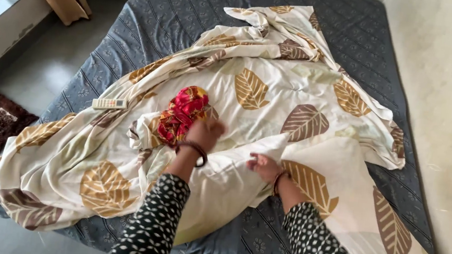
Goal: The person repeatedly lifts, turns, and presses a white pillow on a bed to fluff it. The person handles the pillow by hand, rotating and squeezing it multiple times without using tools.
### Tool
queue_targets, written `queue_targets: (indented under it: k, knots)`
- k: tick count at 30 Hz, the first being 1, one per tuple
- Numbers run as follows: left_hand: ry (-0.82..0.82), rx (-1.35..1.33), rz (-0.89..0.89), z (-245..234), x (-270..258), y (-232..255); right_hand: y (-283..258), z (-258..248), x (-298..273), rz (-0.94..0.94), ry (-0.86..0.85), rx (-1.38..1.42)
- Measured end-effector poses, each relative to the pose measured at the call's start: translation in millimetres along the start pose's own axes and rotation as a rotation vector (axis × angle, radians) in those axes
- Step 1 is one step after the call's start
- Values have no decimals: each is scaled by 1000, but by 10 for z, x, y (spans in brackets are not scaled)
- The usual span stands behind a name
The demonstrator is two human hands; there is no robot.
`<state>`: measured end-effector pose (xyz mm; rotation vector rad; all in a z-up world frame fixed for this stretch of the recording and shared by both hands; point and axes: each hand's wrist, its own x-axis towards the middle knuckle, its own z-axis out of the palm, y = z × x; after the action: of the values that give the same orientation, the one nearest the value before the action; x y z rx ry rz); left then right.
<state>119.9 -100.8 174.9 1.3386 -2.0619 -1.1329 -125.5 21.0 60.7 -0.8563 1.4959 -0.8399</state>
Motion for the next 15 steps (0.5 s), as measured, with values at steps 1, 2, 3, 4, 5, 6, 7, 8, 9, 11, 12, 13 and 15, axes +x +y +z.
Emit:
queue_targets:
  k: [1,2,3,4,5,6,7,8,9,11,12,13,15]
  knots:
    - [-136,232,19,142,19,-210,89,100,0,-10,-9,75]
    - [-279,461,32,251,-21,-376,182,151,-36,-23,-3,79]
    - [-400,604,-5,350,-170,-534,263,189,-73,-36,4,83]
    - [-469,696,-95,370,-358,-712,338,241,-109,-50,9,88]
    - [-432,741,-226,354,-613,-909,422,266,-159,-56,-20,90]
    - [-378,786,-356,272,-874,-1112,473,256,-176,-68,-46,93]
    - [-317,820,-465,155,-1065,-1256,499,265,-175,-81,-71,97]
    - [-255,842,-539,44,-1187,-1355,529,274,-184,-48,-54,119]
    - [-209,851,-590,-57,-1252,-1425,571,281,-201,-15,-36,141]
    - [-152,860,-622,-172,-1321,-1496,620,296,-228,28,-25,170]
    - [-127,860,-618,-256,-1349,-1541,627,305,-216,30,-35,175]
    - [-103,860,-613,-316,-1373,-1539,639,317,-204,33,-44,181]
    - [7,625,-723,-439,-1344,-1490,646,345,-142,62,-31,127]
